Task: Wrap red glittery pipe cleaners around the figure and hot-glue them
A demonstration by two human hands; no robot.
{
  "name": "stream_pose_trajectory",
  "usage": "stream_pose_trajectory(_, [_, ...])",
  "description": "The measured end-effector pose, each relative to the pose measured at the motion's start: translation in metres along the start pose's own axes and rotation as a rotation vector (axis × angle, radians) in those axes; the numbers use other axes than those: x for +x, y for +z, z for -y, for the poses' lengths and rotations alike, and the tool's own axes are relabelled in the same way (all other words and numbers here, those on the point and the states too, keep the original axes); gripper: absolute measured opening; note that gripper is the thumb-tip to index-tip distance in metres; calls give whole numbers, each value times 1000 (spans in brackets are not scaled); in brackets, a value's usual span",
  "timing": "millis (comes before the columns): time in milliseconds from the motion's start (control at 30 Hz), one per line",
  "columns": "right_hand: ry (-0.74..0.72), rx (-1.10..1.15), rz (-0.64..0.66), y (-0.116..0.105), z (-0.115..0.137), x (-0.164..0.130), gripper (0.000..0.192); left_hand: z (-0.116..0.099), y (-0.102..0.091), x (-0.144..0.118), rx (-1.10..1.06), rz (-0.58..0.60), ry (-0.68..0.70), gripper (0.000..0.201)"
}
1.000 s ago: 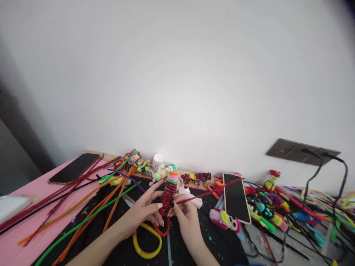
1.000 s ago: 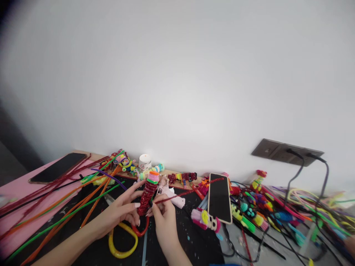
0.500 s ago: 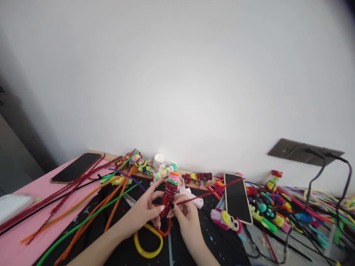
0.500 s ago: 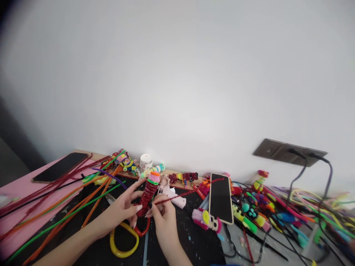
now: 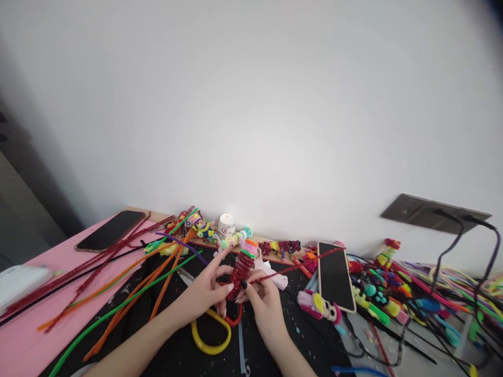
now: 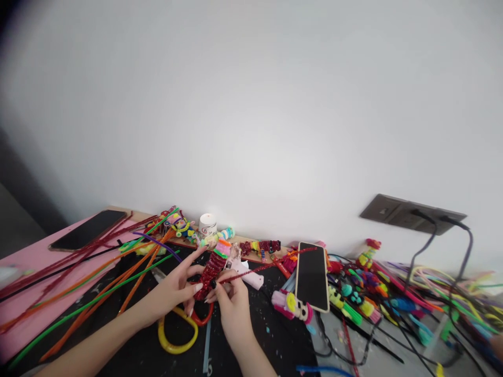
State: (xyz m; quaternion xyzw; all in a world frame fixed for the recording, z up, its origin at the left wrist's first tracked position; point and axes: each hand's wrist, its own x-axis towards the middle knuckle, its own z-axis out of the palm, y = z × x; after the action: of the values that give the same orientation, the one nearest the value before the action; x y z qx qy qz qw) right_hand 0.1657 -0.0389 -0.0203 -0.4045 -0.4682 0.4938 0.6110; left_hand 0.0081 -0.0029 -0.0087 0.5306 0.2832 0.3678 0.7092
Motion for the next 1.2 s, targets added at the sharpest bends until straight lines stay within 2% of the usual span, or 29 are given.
stream_pose_trajectory(200, [2, -3, 16, 0, 3, 0, 19, -6, 0, -2, 52, 8, -1, 89])
stream_pose_trajectory(467, [-1, -11, -19, 0, 3, 0, 19, 3, -6, 2, 6, -26, 21, 90])
stream_pose_trajectory(667, [3, 18, -55, -1, 3, 2, 19, -4, 0, 2, -93, -73, -15, 96])
stream_pose_trajectory(867, [56, 69, -97, -1, 2, 1, 19, -15, 8, -2, -153, -84, -96, 88])
stream_pose_trajectory(1033, [113, 157, -59, -1, 2, -1, 20, -17, 10, -3, -193, -51, -119, 79])
stream_pose_trajectory(1200, [157, 158, -9, -3, 3, -1, 24, -7, 7, -2, -116, -30, -79, 82])
